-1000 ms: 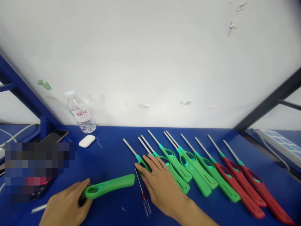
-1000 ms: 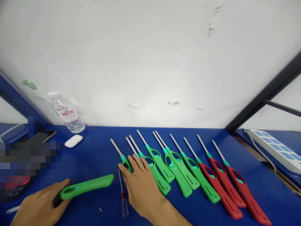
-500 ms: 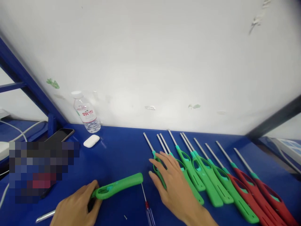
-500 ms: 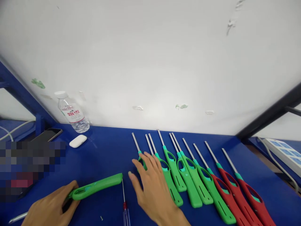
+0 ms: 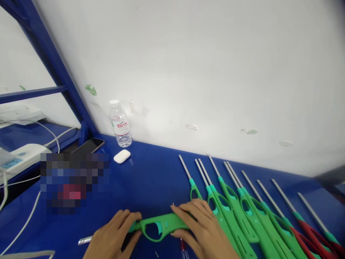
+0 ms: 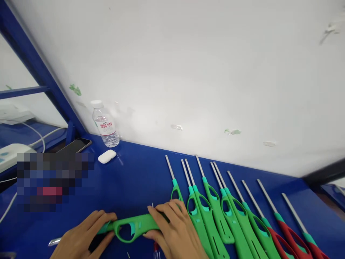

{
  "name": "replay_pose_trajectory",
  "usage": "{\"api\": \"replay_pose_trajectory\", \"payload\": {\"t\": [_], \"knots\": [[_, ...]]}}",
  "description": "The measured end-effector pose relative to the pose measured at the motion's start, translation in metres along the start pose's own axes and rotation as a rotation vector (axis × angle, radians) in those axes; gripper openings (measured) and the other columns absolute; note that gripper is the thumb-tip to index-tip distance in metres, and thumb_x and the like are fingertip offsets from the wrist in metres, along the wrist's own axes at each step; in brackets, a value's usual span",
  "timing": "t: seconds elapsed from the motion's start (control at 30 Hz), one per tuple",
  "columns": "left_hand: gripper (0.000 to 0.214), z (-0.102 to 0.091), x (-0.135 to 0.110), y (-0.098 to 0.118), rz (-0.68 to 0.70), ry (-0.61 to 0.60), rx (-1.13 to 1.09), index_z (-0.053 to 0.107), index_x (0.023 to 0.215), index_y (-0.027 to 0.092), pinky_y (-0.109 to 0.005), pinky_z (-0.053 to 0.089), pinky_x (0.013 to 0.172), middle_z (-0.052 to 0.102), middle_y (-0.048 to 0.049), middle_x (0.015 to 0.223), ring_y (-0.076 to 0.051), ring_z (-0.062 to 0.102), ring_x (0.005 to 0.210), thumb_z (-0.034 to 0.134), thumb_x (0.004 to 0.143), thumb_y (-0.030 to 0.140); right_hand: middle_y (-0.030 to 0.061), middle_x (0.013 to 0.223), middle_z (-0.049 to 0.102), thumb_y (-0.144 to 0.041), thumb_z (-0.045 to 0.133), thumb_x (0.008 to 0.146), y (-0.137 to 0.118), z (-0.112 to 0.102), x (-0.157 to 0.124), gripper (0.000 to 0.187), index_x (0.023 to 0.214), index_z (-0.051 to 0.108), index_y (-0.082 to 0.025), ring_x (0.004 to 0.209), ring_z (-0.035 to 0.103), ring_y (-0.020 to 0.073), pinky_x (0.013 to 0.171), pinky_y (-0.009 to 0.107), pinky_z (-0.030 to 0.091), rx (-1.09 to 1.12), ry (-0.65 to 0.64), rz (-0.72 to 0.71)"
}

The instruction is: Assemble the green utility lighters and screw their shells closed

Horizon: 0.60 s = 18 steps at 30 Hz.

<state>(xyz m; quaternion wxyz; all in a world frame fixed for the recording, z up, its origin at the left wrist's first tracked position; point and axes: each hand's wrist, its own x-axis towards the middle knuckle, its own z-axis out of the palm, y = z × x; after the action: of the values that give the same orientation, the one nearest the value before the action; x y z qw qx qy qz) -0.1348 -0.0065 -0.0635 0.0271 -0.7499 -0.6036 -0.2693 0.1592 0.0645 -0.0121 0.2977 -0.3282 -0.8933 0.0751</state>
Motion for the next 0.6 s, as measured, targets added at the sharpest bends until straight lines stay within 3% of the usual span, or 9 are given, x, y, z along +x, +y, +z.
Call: {"api": "replay_pose_trajectory", "payload": {"t": [0.13,0.23,0.4,0.6], "knots": [[0.041,-0.014,0.013,-0.003,0.01,0.029,-0.071,0.077,0.115,0.036,-0.02,0.067,0.074,0.083,0.0042,0.101,-0.017,0.085,0.087,0.043,0.116,0.06,0.0032,0.112,0.082,-0.049,0.031,0.122,0.001,-0.003,0.012,0.048,0.131,0.072,-0.026,0.097,0.079,0.0232,0.098,0.043,0.057,-0.036,-0.031,-0.028],[0.044,-0.022,0.022,0.0,0.009,0.039,-0.129,0.078,0.11,0.033,-0.012,0.063,0.073,0.08,0.0038,0.099,-0.011,0.083,0.079,0.044,0.116,0.061,0.0021,0.112,0.083,-0.048,0.03,0.123,0.002,-0.001,0.018,0.048,0.13,0.072,-0.027,0.097,0.08,0.0235,0.098,0.044,0.057,-0.056,-0.024,-0.045],[0.03,-0.021,0.023,0.003,-0.003,0.087,-0.138,0.081,0.117,0.038,-0.016,0.063,0.084,0.078,0.0039,0.1,-0.013,0.082,0.087,0.059,0.112,0.057,0.0006,0.11,0.084,-0.05,0.038,0.122,0.006,0.006,0.015,0.043,0.128,0.075,-0.029,0.094,0.081,0.0219,0.088,0.039,0.059,-0.064,0.046,-0.024],[0.027,-0.02,0.022,0.006,0.013,0.091,-0.181,0.081,0.124,0.034,-0.014,0.063,0.082,0.076,-0.0001,0.105,-0.012,0.079,0.091,0.06,0.113,0.047,-0.0011,0.111,0.084,-0.05,0.034,0.122,0.007,0.01,0.01,0.046,0.128,0.075,-0.03,0.095,0.082,0.021,0.094,0.039,0.057,-0.068,0.035,-0.014]]}}
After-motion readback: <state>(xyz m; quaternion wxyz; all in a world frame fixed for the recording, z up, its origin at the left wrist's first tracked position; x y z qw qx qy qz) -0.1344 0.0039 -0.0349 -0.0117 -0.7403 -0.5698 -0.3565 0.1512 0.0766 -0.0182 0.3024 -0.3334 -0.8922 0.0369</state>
